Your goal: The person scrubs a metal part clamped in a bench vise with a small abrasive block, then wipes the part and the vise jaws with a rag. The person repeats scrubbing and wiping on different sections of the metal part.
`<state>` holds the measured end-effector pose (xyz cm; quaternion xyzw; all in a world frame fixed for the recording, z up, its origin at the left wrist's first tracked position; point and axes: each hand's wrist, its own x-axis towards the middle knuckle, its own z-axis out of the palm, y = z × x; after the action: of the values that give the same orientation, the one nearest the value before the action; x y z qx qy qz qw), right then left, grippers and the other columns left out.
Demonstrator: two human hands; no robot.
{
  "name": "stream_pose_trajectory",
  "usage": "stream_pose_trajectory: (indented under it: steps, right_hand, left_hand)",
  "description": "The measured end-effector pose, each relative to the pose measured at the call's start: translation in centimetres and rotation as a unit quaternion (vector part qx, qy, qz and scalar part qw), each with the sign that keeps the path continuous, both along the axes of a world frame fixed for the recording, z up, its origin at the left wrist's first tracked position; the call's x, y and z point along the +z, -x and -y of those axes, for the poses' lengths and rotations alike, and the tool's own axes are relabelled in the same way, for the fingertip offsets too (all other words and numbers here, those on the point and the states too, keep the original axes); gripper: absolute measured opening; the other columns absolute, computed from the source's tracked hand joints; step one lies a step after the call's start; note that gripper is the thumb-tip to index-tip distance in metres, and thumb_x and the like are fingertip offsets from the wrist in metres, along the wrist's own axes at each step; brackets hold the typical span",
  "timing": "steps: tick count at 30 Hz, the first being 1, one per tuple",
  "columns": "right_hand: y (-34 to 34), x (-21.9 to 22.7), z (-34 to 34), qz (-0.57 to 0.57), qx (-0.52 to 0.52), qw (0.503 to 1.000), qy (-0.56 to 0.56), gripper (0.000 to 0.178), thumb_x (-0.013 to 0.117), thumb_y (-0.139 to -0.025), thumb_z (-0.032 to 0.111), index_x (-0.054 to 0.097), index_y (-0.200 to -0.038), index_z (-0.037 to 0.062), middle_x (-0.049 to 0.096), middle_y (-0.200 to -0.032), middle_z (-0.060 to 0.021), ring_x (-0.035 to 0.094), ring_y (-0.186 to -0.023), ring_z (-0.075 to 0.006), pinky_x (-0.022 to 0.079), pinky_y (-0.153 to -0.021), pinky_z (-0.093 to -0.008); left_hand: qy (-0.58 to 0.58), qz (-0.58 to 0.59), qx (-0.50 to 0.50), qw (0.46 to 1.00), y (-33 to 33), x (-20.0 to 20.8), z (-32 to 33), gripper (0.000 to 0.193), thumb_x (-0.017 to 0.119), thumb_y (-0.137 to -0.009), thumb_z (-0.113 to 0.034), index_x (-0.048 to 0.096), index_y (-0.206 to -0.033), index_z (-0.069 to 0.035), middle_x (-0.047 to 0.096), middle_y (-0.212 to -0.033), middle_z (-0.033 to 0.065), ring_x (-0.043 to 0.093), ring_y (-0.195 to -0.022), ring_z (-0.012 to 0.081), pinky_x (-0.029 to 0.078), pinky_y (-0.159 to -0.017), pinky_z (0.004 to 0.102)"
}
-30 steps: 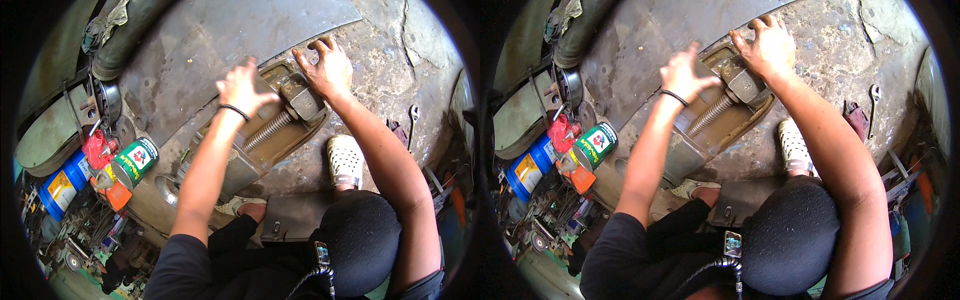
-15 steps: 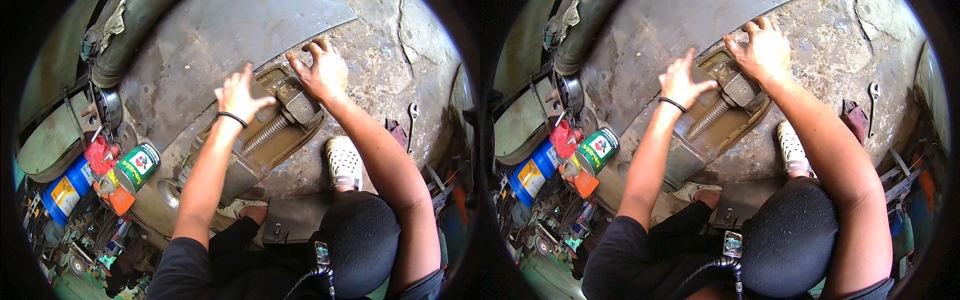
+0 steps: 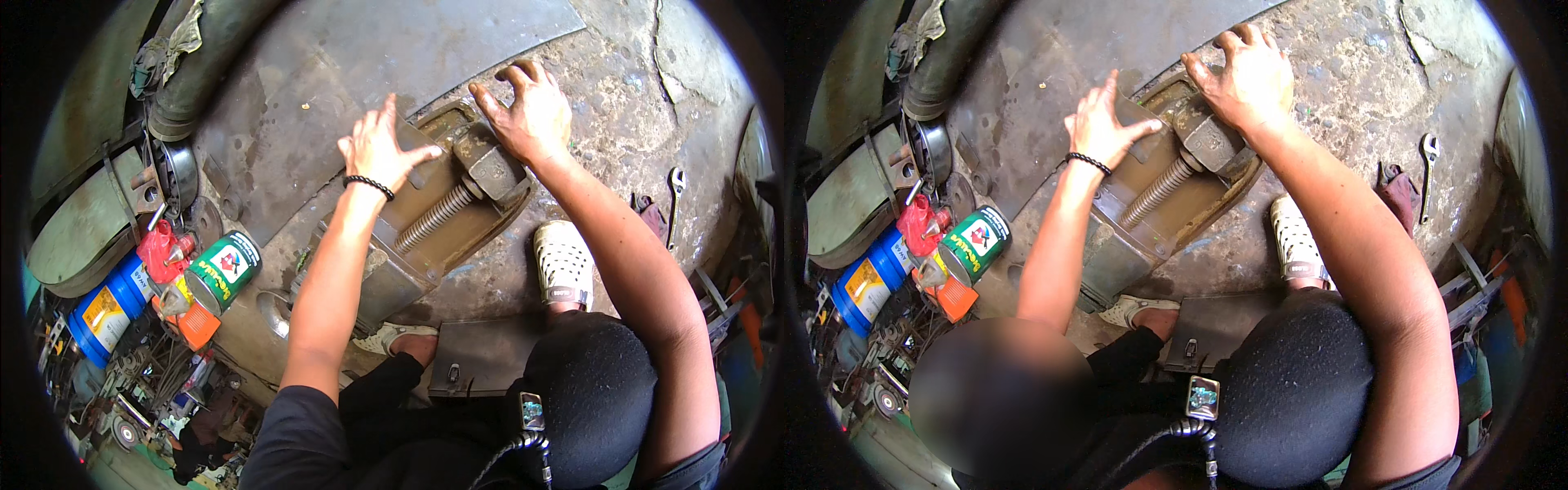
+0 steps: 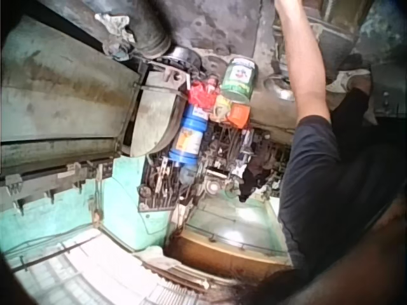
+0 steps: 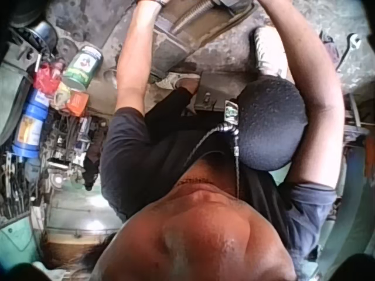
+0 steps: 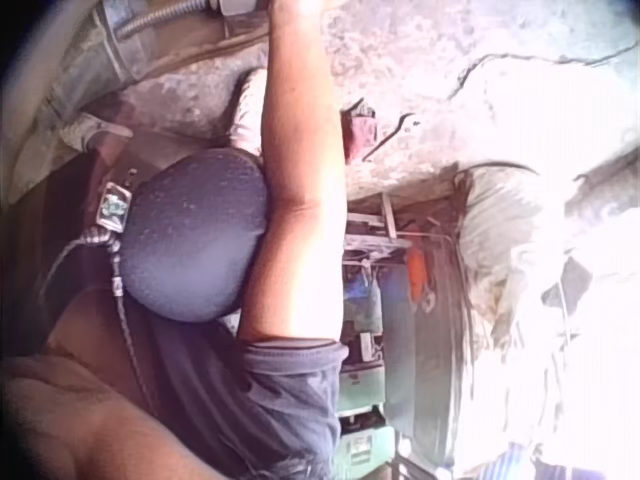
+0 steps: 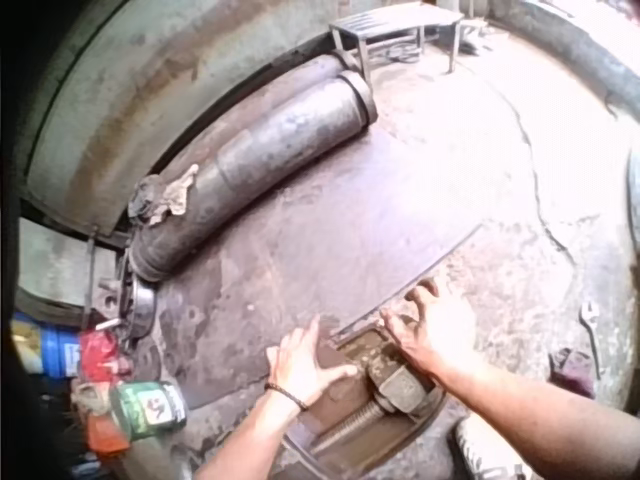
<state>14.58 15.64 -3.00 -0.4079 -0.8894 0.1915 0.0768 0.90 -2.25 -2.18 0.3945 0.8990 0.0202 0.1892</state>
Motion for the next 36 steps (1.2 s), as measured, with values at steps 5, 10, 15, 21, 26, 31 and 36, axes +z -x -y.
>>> stream_pose_trajectory:
  steps: [5,10,15,21,26,31,36]
  right_hand:
    - [-0.1,-0.1,0.0,-0.004,0.002,1.0,-0.002,0.052,0.069,-0.087,0.056,0.074,-0.108,0.0084,0.065,-0.122,-0.0086,0.062,-0.116,-0.0292,0.052,-0.096,-0.0422]
    - [0.1,0.1,0.0,0.001,0.0,1.0,0.007,0.053,0.069,-0.087,0.057,0.074,-0.109,0.009,0.065,-0.123,-0.0087,0.062,-0.116,-0.029,0.052,-0.097,-0.0421]
    - [0.1,0.2,-0.1,0.016,0.006,1.0,0.01,0.055,0.067,-0.088,0.059,0.074,-0.109,0.0085,0.064,-0.124,-0.009,0.062,-0.116,-0.0298,0.051,-0.098,-0.0426]
    - [0.1,0.2,0.0,0.011,0.0,1.0,0.001,0.054,0.068,-0.088,0.058,0.073,-0.11,0.009,0.064,-0.123,-0.0091,0.062,-0.115,-0.0303,0.051,-0.098,-0.0424]
    - [0.1,0.2,-0.1,0.003,0.001,1.0,0.006,0.053,0.068,-0.087,0.058,0.073,-0.108,0.0087,0.064,-0.122,-0.0093,0.062,-0.116,-0.0297,0.052,-0.097,-0.0419]
    - [0.1,0.3,0.0,0.011,0.006,1.0,0.011,0.053,0.069,-0.087,0.057,0.074,-0.108,0.009,0.064,-0.122,-0.0091,0.062,-0.115,-0.03,0.052,-0.096,-0.042]
    - [0.0,0.2,-0.1,0.005,0.002,1.0,0.003,0.054,0.069,-0.087,0.057,0.073,-0.11,0.0091,0.064,-0.123,-0.0096,0.062,-0.116,-0.0297,0.051,-0.097,-0.0425]
  left_hand:
    - [0.079,0.091,-0.041,0.992,-1.1,0.3,0.1,0.115,0.086,-0.062,-0.062,0.041,-0.155,-0.011,0.059,-0.131,0.0173,0.055,-0.126,0.0334,0.039,-0.104,0.0512]
    - [0.097,0.082,-0.034,0.991,-1.2,0.8,-0.2,0.115,0.084,-0.063,-0.066,0.04,-0.155,-0.01,0.059,-0.133,0.0201,0.055,-0.126,0.0346,0.038,-0.105,0.0562]
    - [-0.028,0.012,0.02,0.999,-0.3,0.5,0.0,0.115,0.084,-0.064,-0.066,0.04,-0.155,-0.011,0.06,-0.132,0.019,0.055,-0.128,0.0334,0.039,-0.104,0.0553]
    - [0.03,0.046,-0.02,0.998,-0.9,-0.2,0.6,0.114,0.084,-0.063,-0.065,0.041,-0.154,-0.011,0.06,-0.131,0.0176,0.055,-0.126,0.032,0.039,-0.102,0.0529]
    - [0.041,0.092,-0.054,0.993,-1.3,-0.4,0.2,0.112,0.086,-0.064,-0.057,0.04,-0.155,-0.011,0.061,-0.129,0.0153,0.056,-0.124,0.0324,0.04,-0.101,0.0522]
    - [-0.024,0.02,0.036,0.999,-1.9,-0.2,0.0,0.108,0.085,-0.067,-0.056,0.04,-0.155,-0.013,0.061,-0.131,0.0154,0.056,-0.125,0.0325,0.039,-0.101,0.0555]
    - [0.044,0.093,-0.01,0.995,-1.8,-0.4,0.4,0.112,0.085,-0.065,-0.061,0.04,-0.155,-0.013,0.059,-0.134,0.0191,0.054,-0.129,0.0348,0.038,-0.107,0.057]
